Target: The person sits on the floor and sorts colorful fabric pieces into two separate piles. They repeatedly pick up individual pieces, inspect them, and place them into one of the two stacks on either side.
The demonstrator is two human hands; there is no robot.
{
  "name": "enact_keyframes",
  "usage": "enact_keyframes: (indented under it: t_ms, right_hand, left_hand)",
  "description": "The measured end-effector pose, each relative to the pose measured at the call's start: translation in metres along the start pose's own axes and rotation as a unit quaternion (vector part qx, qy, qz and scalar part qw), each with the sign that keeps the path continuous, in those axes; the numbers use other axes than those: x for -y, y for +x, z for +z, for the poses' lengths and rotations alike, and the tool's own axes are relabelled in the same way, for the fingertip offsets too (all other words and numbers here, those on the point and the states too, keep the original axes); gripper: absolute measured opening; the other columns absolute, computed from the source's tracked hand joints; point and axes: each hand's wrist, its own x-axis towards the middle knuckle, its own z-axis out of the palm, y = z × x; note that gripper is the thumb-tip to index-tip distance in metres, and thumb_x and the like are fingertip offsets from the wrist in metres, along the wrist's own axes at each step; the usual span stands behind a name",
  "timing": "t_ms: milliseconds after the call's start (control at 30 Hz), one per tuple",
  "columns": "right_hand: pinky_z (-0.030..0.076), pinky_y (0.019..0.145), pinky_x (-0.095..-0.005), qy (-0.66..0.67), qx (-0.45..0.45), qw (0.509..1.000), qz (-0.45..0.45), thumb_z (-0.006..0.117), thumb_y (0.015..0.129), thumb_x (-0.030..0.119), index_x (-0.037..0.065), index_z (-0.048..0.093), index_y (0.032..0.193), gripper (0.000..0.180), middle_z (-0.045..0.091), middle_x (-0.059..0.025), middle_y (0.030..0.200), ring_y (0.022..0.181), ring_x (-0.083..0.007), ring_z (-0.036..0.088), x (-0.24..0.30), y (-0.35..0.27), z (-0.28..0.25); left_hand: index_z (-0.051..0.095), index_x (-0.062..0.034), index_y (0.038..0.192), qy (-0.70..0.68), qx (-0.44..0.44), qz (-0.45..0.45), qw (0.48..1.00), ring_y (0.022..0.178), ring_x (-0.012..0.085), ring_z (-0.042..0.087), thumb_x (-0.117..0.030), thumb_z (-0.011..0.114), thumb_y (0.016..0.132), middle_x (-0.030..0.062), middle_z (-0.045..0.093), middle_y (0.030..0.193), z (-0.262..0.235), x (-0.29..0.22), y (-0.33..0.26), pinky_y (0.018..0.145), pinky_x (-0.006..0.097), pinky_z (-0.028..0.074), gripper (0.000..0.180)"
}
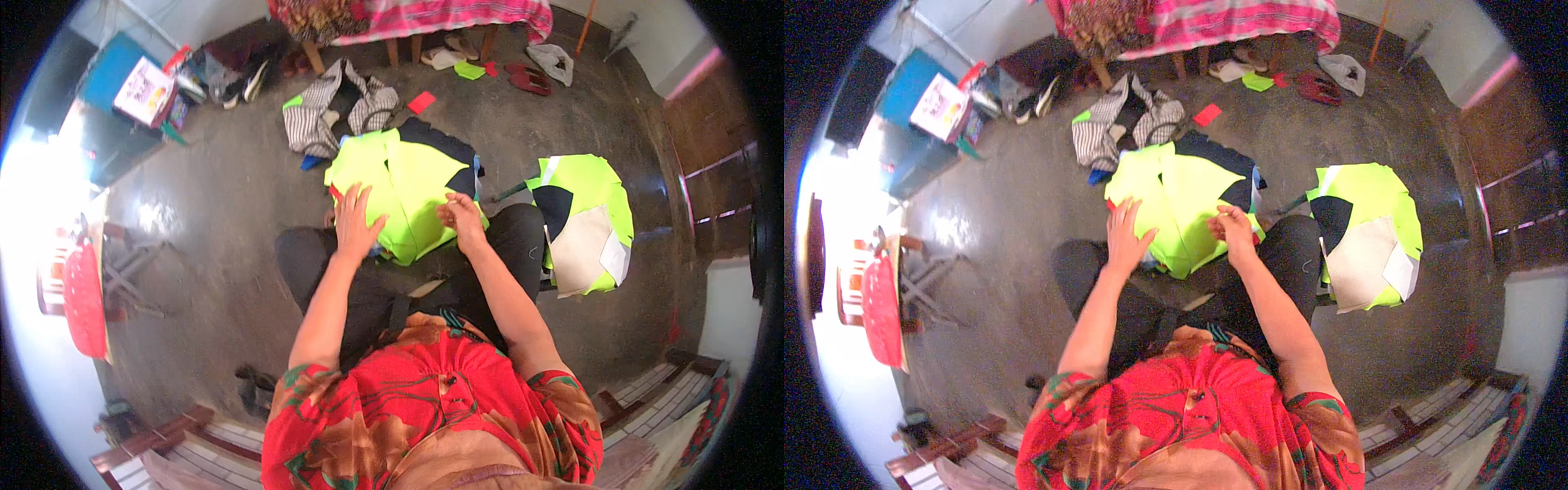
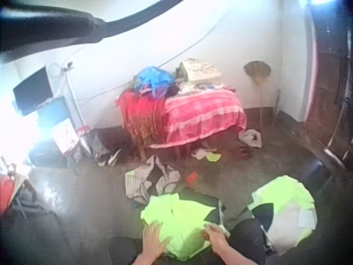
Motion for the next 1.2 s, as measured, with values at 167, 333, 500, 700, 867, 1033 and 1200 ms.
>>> enact_keyframes:
  t_ms: [167,333,500,700,867,1033,1200]
  right_hand:
    - [0.046,0.061,-0.0247,-0.003,0.066,0.998,-0.001,0.049,0.091,0.014,0.007,0.055,0.108,0.019,0.066,-0.0068,0.084,0.068,-0.011,0.059,-0.008,-0.003,0.003]
    - [0.045,0.062,-0.0246,-0.005,0.095,0.995,0.028,0.049,0.091,0.013,0.006,0.055,0.106,0.018,0.064,-0.0063,0.083,0.069,-0.0112,0.058,0.001,-0.014,0.009]
    - [0.045,0.061,-0.0253,-0.015,0.125,0.991,0.036,0.05,0.09,0.013,0.006,0.056,0.105,0.017,0.063,-0.0059,0.083,0.071,-0.0115,0.058,-0.006,-0.009,0.011]
    - [0.045,0.059,-0.0268,-0.018,0.146,0.988,0.054,0.053,0.09,0.014,0.008,0.058,0.103,0.015,0.063,-0.006,0.08,0.067,-0.0134,0.059,-0.013,-0.009,0.022]
    - [0.048,0.058,-0.0247,-0.03,0.151,0.986,0.061,0.054,0.09,0.018,0.009,0.058,0.105,0.017,0.066,-0.0049,0.08,0.065,-0.0114,0.06,-0.007,-0.011,0.019]
    - [0.048,0.058,-0.0242,-0.038,0.169,0.982,0.071,0.052,0.092,0.015,0.008,0.057,0.105,0.015,0.065,-0.0054,0.081,0.066,-0.0109,0.06,-0.011,-0.01,0.02]
    - [0.048,0.057,-0.0238,-0.046,0.178,0.979,0.089,0.051,0.092,0.014,0.008,0.058,0.104,0.015,0.065,-0.0049,0.08,0.064,-0.0103,0.06,-0.013,-0.01,0.019]
  left_hand:
    - [0.062,-0.0046,0.1,-0.157,0.072,0.04,0.984,0.097,0.0316,0.057,-0.016,0.07,0.074,0.0128,0.06,0.102,-0.027,-0.045,-0.082,0.086,0.04,0.046,0.029]
    - [0.062,-0.0096,0.102,-0.151,0.219,0.101,0.959,0.103,0.0279,0.056,-0.03,0.061,0.086,0.0099,0.06,0.108,-0.031,-0.062,-0.148,0.091,0.039,0.041,0.026]
    - [0.058,-0.0078,0.11,-0.241,0.314,-0.029,0.918,0.096,0.0236,0.059,-0.037,0.058,0.089,0.0099,0.06,0.11,-0.065,-0.077,-0.139,0.079,0.035,0.048,0.036]
    - [0.058,-0.007,0.109,-0.24,0.24,-0.222,0.914,0.074,0.0214,0.062,-0.031,0.06,0.088,0.0103,0.062,0.094,-0.083,-0.078,-0.171,0.067,0.031,0.05,0.032]
    - [0.062,-0.0093,0.094,-0.206,0.219,-0.144,0.943,0.081,0.0319,0.06,-0.024,0.058,0.087,0.011,0.061,0.09,-0.091,-0.058,-0.21,0.067,0.039,0.048,0.016]
    - [0.062,-0.0104,0.095,-0.191,0.268,-0.144,0.933,0.085,0.0328,0.06,-0.021,0.059,0.083,0.0099,0.061,0.089,-0.106,-0.066,-0.215,0.069,0.04,0.048,0.017]
    - [0.062,-0.0069,0.096,-0.316,0.323,-0.082,0.888,0.086,0.0319,0.06,-0.015,0.059,0.081,0.0138,0.06,0.089,-0.109,-0.071,-0.193,0.073,0.037,0.047,0.018]
